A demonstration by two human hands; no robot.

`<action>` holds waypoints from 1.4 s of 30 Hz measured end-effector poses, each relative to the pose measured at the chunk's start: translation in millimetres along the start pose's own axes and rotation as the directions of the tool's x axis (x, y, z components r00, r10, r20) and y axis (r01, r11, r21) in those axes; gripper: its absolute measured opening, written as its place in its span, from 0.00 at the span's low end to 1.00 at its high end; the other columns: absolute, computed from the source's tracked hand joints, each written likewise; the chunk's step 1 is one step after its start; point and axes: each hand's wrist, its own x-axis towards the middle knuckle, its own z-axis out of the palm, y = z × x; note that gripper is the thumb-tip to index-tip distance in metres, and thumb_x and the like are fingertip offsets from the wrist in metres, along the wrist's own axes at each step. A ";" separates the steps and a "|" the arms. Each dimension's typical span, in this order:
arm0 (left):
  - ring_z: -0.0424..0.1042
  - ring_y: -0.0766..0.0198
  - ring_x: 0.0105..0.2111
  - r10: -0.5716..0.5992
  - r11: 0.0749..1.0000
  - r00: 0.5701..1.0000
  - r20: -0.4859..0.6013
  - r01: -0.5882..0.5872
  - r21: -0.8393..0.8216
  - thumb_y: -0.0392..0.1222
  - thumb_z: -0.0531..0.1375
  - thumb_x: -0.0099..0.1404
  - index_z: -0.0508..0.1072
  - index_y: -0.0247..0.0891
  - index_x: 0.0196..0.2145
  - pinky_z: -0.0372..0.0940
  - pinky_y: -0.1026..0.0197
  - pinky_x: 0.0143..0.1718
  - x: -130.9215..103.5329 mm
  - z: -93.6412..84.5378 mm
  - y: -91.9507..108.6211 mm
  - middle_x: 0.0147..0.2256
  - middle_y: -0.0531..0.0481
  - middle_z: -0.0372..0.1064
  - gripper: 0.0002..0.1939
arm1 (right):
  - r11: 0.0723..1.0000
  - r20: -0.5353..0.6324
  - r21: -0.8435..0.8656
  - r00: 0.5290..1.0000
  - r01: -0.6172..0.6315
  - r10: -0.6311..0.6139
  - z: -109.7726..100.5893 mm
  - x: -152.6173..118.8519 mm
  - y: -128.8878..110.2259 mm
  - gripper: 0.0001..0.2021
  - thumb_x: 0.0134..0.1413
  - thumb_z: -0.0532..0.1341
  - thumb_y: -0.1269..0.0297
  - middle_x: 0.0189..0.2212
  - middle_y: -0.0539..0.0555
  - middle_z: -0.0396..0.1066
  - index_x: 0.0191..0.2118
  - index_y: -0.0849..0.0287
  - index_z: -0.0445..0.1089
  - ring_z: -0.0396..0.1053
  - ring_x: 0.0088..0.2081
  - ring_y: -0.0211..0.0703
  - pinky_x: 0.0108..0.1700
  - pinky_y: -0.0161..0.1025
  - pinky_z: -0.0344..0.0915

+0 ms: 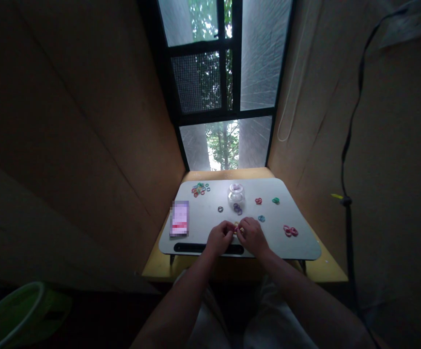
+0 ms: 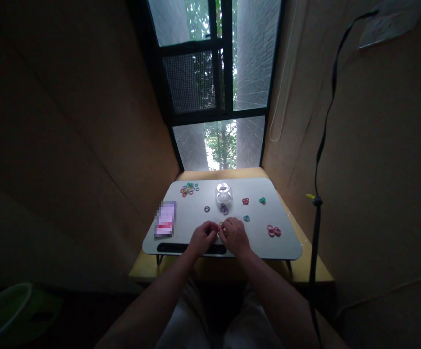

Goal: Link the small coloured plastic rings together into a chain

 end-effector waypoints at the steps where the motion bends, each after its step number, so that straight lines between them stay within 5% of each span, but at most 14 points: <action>1: 0.69 0.68 0.28 0.004 1.000 1.000 0.002 -0.004 -0.009 0.36 0.56 0.59 0.74 0.40 0.37 0.63 0.66 0.32 -0.2 0.3 -0.3 0.30 0.54 0.74 0.09 | 1.000 -0.003 -0.002 1.000 0.000 0.000 0.2 0.0 0.0 0.05 0.54 0.58 0.71 0.30 0.54 0.64 0.29 0.57 0.63 0.60 0.36 0.45 0.41 0.42 0.56; 24: 0.68 0.69 0.26 0.058 0.994 0.996 0.061 -0.052 -0.093 0.40 0.57 0.62 0.74 0.39 0.46 0.63 0.67 0.30 -1.0 0.3 1.8 0.33 0.52 0.75 0.14 | 0.999 0.004 -0.033 1.000 0.012 -0.012 3.0 -1.3 3.1 0.06 0.58 0.57 0.68 0.29 0.53 0.65 0.30 0.58 0.64 0.60 0.36 0.45 0.41 0.41 0.55; 37: 0.69 0.67 0.28 0.030 0.999 1.000 -0.008 -0.030 -0.018 0.45 0.57 0.64 0.75 0.38 0.35 0.63 0.66 0.31 1.3 2.5 -1.0 0.30 0.51 0.73 0.10 | 0.999 0.043 -0.013 0.998 0.047 -0.047 -0.2 -1.8 -0.9 0.08 0.62 0.54 0.68 0.31 0.55 0.67 0.31 0.59 0.66 0.61 0.37 0.46 0.42 0.42 0.55; 42: 0.68 0.67 0.28 0.046 0.999 0.999 -0.025 -0.046 0.003 0.45 0.56 0.64 0.74 0.39 0.35 0.62 0.66 0.31 1.0 2.9 -1.5 0.29 0.53 0.72 0.09 | 0.997 0.028 0.050 0.998 0.061 -0.062 -0.9 -3.3 -1.0 0.11 0.58 0.54 0.72 0.37 0.57 0.68 0.45 0.60 0.68 0.63 0.40 0.48 0.45 0.43 0.56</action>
